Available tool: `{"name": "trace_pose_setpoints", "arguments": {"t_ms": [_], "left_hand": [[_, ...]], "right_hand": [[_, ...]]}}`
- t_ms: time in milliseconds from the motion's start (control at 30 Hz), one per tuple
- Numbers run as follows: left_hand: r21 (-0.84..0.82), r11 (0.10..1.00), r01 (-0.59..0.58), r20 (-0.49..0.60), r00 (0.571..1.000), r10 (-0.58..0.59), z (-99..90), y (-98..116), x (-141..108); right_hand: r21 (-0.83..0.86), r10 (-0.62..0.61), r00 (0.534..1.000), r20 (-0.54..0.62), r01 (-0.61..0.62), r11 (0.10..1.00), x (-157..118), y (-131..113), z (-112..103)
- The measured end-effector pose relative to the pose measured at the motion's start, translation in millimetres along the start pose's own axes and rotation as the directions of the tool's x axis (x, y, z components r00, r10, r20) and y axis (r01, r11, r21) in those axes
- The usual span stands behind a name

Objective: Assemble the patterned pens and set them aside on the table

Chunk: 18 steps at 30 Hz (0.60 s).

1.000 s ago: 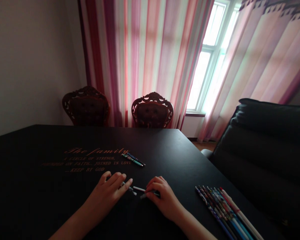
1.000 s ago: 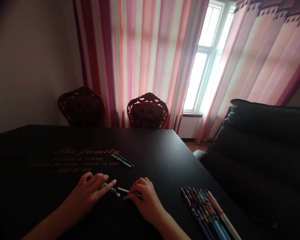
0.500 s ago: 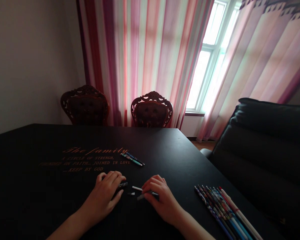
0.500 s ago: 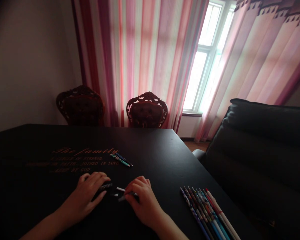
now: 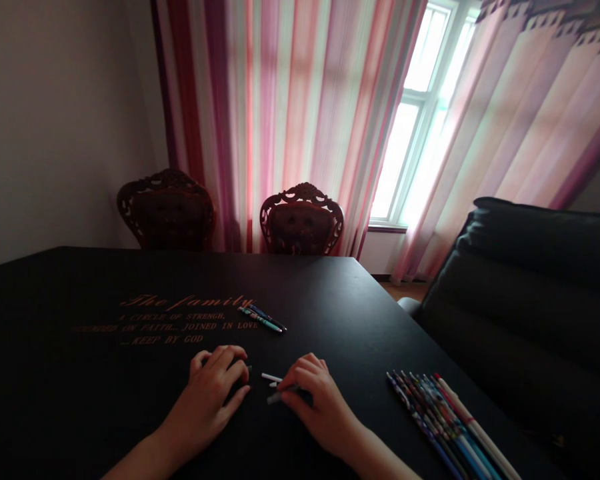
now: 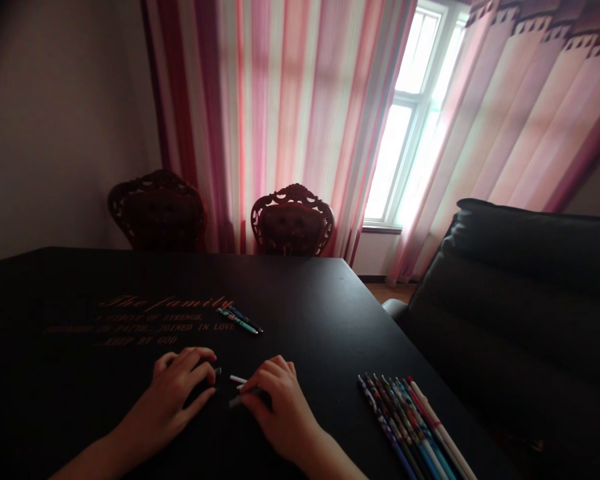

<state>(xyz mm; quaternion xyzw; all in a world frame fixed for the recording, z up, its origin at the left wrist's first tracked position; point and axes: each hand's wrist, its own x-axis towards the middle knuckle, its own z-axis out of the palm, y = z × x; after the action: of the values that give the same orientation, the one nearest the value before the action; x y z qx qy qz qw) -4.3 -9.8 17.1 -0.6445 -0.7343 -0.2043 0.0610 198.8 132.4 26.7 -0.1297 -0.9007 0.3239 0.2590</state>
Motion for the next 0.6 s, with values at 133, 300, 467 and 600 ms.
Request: {"name": "trace_pose_setpoints", "arguments": {"t_ms": [133, 300, 467, 600], "left_hand": [[0.000, 1.000, -0.012, 0.002, 1.000, 0.012, 3.4, 0.9, 0.0], [0.017, 0.999, -0.034, 0.012, 0.999, 0.034, 6.7, 2.1, -1.9], [0.063, 0.997, -0.053, -0.024, 0.998, 0.054, 9.3, 1.1, -4.1], [0.129, 0.992, -0.005, -0.114, 0.993, 0.019, 6.5, -4.8, -0.4]], "right_hand": [[0.027, 0.047, 0.996, -0.078, -0.045, 0.999, -0.9, 4.7, 0.1], [0.098, 0.114, 0.988, -0.102, -0.104, 0.990, -2.2, 5.5, -2.0], [-0.058, 0.140, 0.990, -0.013, -0.140, 0.988, -4.2, 1.0, -2.1], [-0.110, 0.148, 0.989, -0.028, -0.150, 0.983, -3.9, -1.6, -6.6]]}}
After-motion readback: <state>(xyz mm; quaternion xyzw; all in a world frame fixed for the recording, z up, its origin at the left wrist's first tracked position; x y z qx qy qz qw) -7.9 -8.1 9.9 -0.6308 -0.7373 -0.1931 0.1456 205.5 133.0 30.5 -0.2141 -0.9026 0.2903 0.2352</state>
